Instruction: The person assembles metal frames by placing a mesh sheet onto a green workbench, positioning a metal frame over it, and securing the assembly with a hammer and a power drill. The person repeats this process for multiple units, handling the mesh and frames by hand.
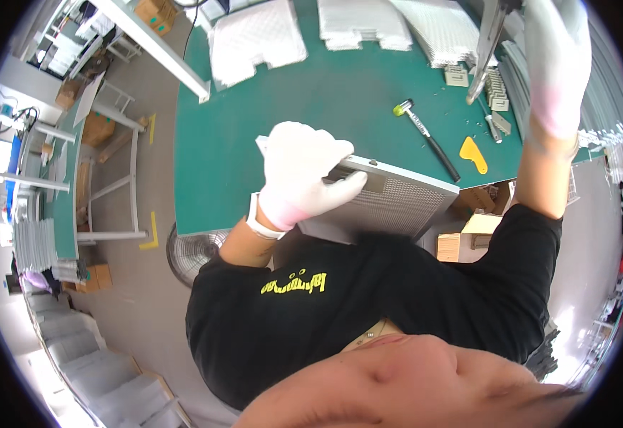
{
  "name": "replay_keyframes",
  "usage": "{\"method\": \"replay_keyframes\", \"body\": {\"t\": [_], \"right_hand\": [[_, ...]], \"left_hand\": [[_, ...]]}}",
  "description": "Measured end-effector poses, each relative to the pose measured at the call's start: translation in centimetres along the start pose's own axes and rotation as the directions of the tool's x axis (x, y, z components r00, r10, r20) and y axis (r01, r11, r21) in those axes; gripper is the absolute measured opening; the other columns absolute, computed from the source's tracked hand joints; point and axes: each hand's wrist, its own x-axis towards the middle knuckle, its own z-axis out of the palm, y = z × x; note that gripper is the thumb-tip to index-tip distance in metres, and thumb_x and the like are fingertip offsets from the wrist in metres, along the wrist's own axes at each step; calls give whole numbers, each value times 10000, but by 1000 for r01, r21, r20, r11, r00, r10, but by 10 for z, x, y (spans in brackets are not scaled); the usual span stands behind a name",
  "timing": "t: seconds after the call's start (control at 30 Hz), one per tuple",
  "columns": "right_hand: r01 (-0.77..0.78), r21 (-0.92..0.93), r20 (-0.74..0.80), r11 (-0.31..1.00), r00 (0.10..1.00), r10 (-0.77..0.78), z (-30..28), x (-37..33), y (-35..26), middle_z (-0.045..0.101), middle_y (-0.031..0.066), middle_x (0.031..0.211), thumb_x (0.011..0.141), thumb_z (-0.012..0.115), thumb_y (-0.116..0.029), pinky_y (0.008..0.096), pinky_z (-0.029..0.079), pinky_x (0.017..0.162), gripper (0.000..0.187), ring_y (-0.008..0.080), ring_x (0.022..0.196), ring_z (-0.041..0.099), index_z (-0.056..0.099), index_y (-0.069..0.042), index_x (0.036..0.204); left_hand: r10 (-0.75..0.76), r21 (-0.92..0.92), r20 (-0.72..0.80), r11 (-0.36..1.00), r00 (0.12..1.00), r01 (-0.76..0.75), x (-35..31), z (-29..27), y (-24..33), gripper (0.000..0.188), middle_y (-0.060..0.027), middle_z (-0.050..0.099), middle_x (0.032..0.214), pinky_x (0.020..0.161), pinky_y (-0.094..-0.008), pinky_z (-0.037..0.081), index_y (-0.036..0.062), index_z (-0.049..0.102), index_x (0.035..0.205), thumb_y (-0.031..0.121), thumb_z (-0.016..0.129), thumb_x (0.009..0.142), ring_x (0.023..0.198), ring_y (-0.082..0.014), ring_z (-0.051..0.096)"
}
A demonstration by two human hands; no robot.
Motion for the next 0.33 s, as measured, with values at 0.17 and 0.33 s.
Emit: {"method": "replay_keyframes", "body": {"t": [0.17,0.33], "right_hand": [[-66,-62,766,996,637,89,-33,-55,-88,575,227,1365,817,766,-266,428,450,1054,746,332,1258,578,478,-30,1464],[-634,-32,753,773,493,436,-75,-117,-59,658,207,1274,866,650,-71,315,575,888,782,281,1081,704,317,-171,1567]], "left_hand": [[59,73,147,995,987,-70,42,-3,6,335,-22,567,650,676,-380,425,103,706,927,272,803,655,632,-233,562],[216,104,-162,974,963,-201,62,15,9,544,-118,673,1094,925,-495,449,97,686,1167,353,804,702,1015,-306,621]]}}
